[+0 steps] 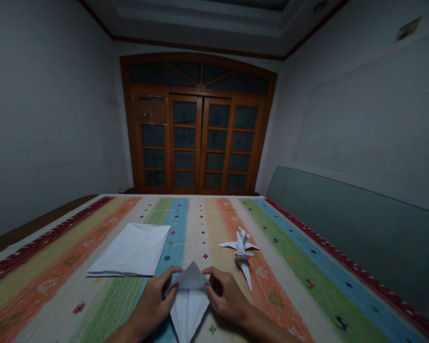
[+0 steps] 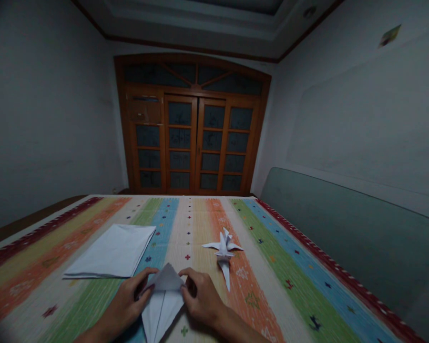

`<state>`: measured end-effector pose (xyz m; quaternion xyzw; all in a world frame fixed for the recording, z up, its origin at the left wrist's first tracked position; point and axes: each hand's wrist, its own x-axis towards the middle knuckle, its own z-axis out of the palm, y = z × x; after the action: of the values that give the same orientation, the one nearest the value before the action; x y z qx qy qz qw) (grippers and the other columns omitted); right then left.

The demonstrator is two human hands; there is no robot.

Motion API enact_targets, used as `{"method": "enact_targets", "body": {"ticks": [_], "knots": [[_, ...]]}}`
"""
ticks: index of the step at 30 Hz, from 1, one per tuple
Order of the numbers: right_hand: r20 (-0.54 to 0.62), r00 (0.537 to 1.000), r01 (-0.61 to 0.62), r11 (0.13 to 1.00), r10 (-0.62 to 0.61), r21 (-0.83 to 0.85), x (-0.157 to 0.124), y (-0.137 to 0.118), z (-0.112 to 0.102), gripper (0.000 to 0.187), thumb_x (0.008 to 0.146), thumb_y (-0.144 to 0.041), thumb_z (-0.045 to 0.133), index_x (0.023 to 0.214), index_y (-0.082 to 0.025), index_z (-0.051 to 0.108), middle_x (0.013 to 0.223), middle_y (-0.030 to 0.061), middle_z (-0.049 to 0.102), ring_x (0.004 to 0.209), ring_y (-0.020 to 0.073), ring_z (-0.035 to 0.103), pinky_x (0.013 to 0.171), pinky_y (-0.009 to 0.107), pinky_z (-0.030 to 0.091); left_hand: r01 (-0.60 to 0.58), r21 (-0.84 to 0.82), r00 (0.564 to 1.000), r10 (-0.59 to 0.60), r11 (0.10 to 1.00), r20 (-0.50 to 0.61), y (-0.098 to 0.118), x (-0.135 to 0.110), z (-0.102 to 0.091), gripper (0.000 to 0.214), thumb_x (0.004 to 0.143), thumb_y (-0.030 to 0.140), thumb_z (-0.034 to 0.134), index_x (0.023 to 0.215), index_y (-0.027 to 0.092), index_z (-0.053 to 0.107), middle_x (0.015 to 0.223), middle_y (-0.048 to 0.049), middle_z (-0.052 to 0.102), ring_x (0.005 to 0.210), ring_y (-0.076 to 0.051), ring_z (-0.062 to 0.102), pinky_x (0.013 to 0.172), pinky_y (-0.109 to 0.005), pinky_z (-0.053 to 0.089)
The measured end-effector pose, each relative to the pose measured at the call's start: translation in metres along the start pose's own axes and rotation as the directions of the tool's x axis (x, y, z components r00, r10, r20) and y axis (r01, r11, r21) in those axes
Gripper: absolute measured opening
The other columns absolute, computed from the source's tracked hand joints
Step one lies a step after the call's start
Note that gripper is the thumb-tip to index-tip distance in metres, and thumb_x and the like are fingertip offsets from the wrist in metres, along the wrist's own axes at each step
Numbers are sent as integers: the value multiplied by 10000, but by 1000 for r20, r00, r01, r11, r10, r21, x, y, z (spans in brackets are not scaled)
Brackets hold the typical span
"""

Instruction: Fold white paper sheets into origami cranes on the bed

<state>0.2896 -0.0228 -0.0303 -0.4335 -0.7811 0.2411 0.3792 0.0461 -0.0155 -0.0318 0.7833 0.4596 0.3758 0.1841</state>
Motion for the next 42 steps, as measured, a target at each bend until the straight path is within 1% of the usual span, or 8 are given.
{"method": "enact_targets", "body": {"ticks": [5,10,14,17,22,30,37,42], "knots": [[10,1000,18,1000,-18,-11,-2,1,2,294,868,-178,603,1147,-161,696,687,-16,605,610,163,556,614,254,407,-8,-9,1000,8,1000,26,2,-2,1,291,929,258,509,1154,191,681,572,70,503,509,-176,510,546,-252,355],[29,999,47,998,-46,-31,-3,1,3,317,885,-190,587,1189,-164,677,687,-19,604,592,155,543,589,248,380,-22,-59,998,25,998,53,-4,-7,2,345,957,359,580,1252,204,669,718,-2,694,609,-204,608,600,-259,459],[28,999,46,998,-45,-33,-3,3,4,371,891,-207,599,1256,-162,651,716,-7,631,610,161,555,596,252,395,-46,-112,997,52,993,56,-15,-11,1,453,1004,488,526,1373,250,634,1005,-66,779,885,-269,698,824,-322,552],[34,999,39,999,-37,-34,-4,5,4,481,858,-205,633,1337,-156,614,734,-1,654,617,165,561,614,258,417,-68,-158,992,83,985,92,-24,-13,0,499,1060,503,390,1469,284,574,1255,-86,733,1102,-292,673,977,-371,525],[80,996,41,999,-41,1,-4,6,2,594,851,-251,673,1430,-171,568,784,8,689,643,170,578,638,258,451,-5,-186,986,36,983,165,-27,-13,1,556,1077,502,335,1562,266,471,892,-60,755,882,-277,685,872,-379,545],[103,989,110,994,-108,-17,-6,10,-3,570,1009,-343,475,1539,-134,478,952,95,732,803,220,620,779,319,485,65,-237,969,-5,969,247,0,-6,-4,610,1057,501,414,1583,191,425,641,33,619,594,-191,560,697,-292,480],[121,985,111,990,-122,91,-3,7,-4,576,1025,-396,451,1541,-140,475,817,32,704,689,184,584,693,280,466,145,-351,955,-39,925,293,-1,0,2,658,999,524,507,1545,158,482,579,75,520,518,-158,484,609,-264,407],[128,985,109,991,-118,77,-4,8,-5,573,1015,-336,451,1560,-156,448,831,40,712,704,187,586,735,298,483,144,-305,972,-76,941,223,-6,3,5,640,893,365,638,1490,158,538,596,99,446,558,-152,428,595,-246,343]]}}
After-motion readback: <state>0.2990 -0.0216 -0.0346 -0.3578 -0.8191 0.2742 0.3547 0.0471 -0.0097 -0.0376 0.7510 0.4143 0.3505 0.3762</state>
